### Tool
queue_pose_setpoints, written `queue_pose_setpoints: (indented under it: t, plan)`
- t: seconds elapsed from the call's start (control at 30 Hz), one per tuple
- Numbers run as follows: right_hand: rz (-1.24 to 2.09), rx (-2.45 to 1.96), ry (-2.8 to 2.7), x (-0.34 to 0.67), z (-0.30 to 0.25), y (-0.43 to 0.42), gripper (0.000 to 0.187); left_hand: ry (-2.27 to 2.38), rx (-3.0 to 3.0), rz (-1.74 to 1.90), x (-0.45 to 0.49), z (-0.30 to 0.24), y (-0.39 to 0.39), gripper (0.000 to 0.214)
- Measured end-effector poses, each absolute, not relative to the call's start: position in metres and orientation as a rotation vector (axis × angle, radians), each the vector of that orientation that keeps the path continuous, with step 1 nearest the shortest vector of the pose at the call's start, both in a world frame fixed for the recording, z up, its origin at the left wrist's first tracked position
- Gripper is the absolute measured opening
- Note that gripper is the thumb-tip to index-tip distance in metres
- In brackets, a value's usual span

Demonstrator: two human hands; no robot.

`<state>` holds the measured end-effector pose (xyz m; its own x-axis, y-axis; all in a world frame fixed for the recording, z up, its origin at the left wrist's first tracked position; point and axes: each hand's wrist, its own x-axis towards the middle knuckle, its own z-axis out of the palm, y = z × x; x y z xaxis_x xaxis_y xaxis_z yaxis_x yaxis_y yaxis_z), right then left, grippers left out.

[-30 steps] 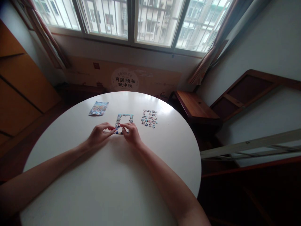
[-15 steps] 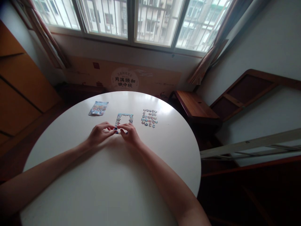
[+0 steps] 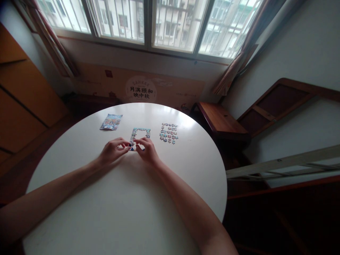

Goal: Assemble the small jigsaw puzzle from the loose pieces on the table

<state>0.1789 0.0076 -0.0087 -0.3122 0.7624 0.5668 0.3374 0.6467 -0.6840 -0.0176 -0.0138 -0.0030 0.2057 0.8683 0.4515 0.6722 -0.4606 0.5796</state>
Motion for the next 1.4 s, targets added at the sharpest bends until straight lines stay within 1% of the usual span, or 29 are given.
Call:
queue_pose_setpoints:
  t: [0.33,0.6,0.83,0.97,1.07,1.17,1.27,1.4]
  plan:
    - [0.541,-0.832,-1.953,0.179,-0.007,0.006,0.012,1.368,2.343,1.067,-0.017,0.0,-0.016,0.016]
    - [0.558,-0.819,-1.921,0.179,-0.01,0.01,0.008,1.359,2.344,1.081,-0.017,-0.001,-0.015,0.016]
    - [0.733,-0.845,-1.829,0.18,-0.014,0.016,0.008,1.301,2.359,1.107,-0.017,-0.001,-0.015,0.017]
    - [0.745,-0.898,-1.729,0.184,-0.012,0.021,0.009,1.327,2.343,1.113,-0.018,-0.001,-0.014,0.018]
    - [0.77,-0.995,-1.593,0.189,-0.012,0.025,0.011,1.336,2.333,1.067,-0.018,-0.002,-0.012,0.019]
    - [0.868,-1.063,-1.397,0.193,-0.013,0.029,0.015,1.335,2.336,1.032,-0.019,-0.002,-0.012,0.018]
    - [0.943,-1.055,-1.277,0.193,-0.013,0.029,0.016,1.34,2.342,1.024,-0.018,0.0,-0.012,0.018]
    - [0.958,-1.022,-1.295,0.191,-0.015,0.028,0.013,1.348,2.362,1.014,-0.017,0.004,-0.013,0.017]
